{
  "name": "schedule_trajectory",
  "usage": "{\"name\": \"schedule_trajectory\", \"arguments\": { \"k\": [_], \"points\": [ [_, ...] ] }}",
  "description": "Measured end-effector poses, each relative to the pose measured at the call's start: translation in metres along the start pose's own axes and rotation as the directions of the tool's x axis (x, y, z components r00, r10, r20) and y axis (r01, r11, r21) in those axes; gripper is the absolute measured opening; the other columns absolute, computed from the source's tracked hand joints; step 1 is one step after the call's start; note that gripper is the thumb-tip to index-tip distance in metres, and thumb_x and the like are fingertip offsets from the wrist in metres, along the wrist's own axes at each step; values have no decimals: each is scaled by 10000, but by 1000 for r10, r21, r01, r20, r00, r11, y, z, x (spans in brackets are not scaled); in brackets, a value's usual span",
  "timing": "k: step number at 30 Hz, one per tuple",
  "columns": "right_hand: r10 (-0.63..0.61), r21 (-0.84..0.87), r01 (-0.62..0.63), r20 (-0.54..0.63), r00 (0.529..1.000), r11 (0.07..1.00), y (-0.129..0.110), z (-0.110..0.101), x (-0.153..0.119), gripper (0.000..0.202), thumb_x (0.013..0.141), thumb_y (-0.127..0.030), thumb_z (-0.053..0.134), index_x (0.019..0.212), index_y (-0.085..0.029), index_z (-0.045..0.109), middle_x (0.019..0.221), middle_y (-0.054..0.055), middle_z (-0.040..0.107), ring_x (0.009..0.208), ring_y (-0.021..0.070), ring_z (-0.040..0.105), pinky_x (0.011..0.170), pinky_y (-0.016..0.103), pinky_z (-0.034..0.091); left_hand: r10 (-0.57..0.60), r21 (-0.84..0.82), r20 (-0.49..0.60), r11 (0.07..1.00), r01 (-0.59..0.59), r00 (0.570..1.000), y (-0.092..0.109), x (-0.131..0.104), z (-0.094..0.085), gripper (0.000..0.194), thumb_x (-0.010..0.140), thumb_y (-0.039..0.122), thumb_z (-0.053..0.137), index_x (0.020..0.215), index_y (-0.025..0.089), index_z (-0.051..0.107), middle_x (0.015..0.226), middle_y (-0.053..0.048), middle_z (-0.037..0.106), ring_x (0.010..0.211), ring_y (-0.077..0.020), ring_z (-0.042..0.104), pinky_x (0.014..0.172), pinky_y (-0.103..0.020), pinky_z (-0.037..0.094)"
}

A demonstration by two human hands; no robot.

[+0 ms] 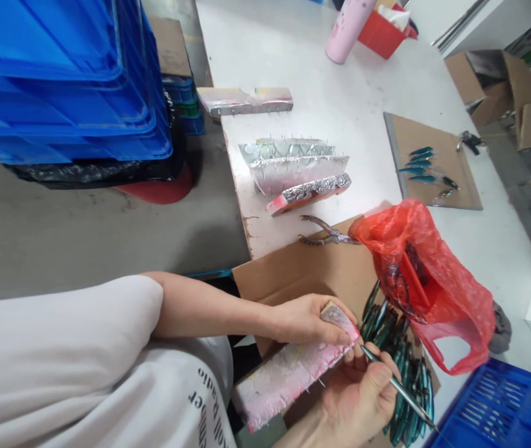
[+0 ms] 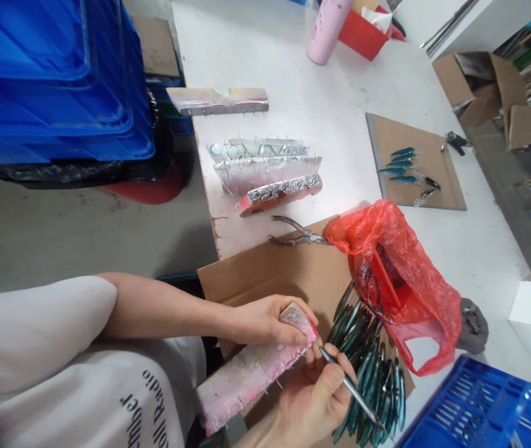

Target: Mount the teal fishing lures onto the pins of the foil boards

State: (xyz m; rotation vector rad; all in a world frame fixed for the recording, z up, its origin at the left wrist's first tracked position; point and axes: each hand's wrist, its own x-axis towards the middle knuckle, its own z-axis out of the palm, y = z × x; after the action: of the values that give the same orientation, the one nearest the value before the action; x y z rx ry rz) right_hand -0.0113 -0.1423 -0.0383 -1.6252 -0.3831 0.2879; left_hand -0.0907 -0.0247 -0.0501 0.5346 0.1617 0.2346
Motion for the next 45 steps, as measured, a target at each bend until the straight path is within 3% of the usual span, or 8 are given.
{"name": "schedule_trajectory", "arguments": {
  "k": [4,10,14,22,28,33,36,45],
  "points": [
    [127,196,-98,-143,982,976,-5,8,0,125,755,-271,564,878,-255,580,789,-48,594,611,85,562,574,258,470,13,43,-25,999,-12,1000,-1,0,-1,387,670,277,713,1002,146,562,847,-46,638,699,-93,558,710,-240,414],
    [170,192,-140,-146,975,971,-7,11,1,109,750,-274,573,857,-263,589,778,-60,591,593,72,542,560,240,464,9,48,-29,999,-8,1000,2,0,0,387,663,278,712,992,141,563,837,-52,639,695,-110,571,719,-266,434],
    [201,211,-174,-116,973,962,-8,7,3,131,744,-309,587,866,-262,592,767,-57,594,568,67,535,526,223,465,5,-11,30,1000,-4,1000,0,1,1,398,657,295,714,994,143,566,822,-56,639,682,-123,582,688,-269,451],
    [175,158,-171,-13,984,972,-13,-10,-4,351,742,-327,594,1086,-275,553,1016,-8,631,926,117,596,753,241,503,-30,64,27,998,28,999,-3,2,-7,392,623,348,725,923,118,626,763,-46,616,588,-106,537,551,-216,433],
    [152,157,-146,-25,988,977,-15,-25,-14,268,747,-347,579,989,-236,602,938,-8,644,866,123,617,748,242,513,-52,79,-12,995,53,999,-1,-1,-4,391,615,406,709,859,108,635,718,-49,609,567,-116,537,529,-220,427],
    [128,124,-120,-63,990,985,-20,-14,-8,357,708,-340,626,1047,-241,574,879,-10,660,768,115,635,662,222,520,-8,133,-65,991,17,998,-2,0,-3,283,657,353,680,827,131,638,677,-21,611,552,-111,528,516,-208,416],
    [161,144,-147,-95,982,979,-18,-5,-3,310,677,-358,652,945,-215,589,806,-9,671,721,138,647,637,246,529,20,135,-66,991,-11,998,-3,0,-3,245,665,338,674,790,130,635,662,-15,611,547,-110,529,520,-204,418],
    [144,119,-132,-96,985,984,-12,-3,0,287,686,-385,632,877,-188,548,770,16,671,707,177,655,621,296,540,24,122,-18,992,-21,1000,-3,0,-4,378,613,415,721,811,112,612,677,-37,606,535,-97,525,535,-203,418]
  ]
}}
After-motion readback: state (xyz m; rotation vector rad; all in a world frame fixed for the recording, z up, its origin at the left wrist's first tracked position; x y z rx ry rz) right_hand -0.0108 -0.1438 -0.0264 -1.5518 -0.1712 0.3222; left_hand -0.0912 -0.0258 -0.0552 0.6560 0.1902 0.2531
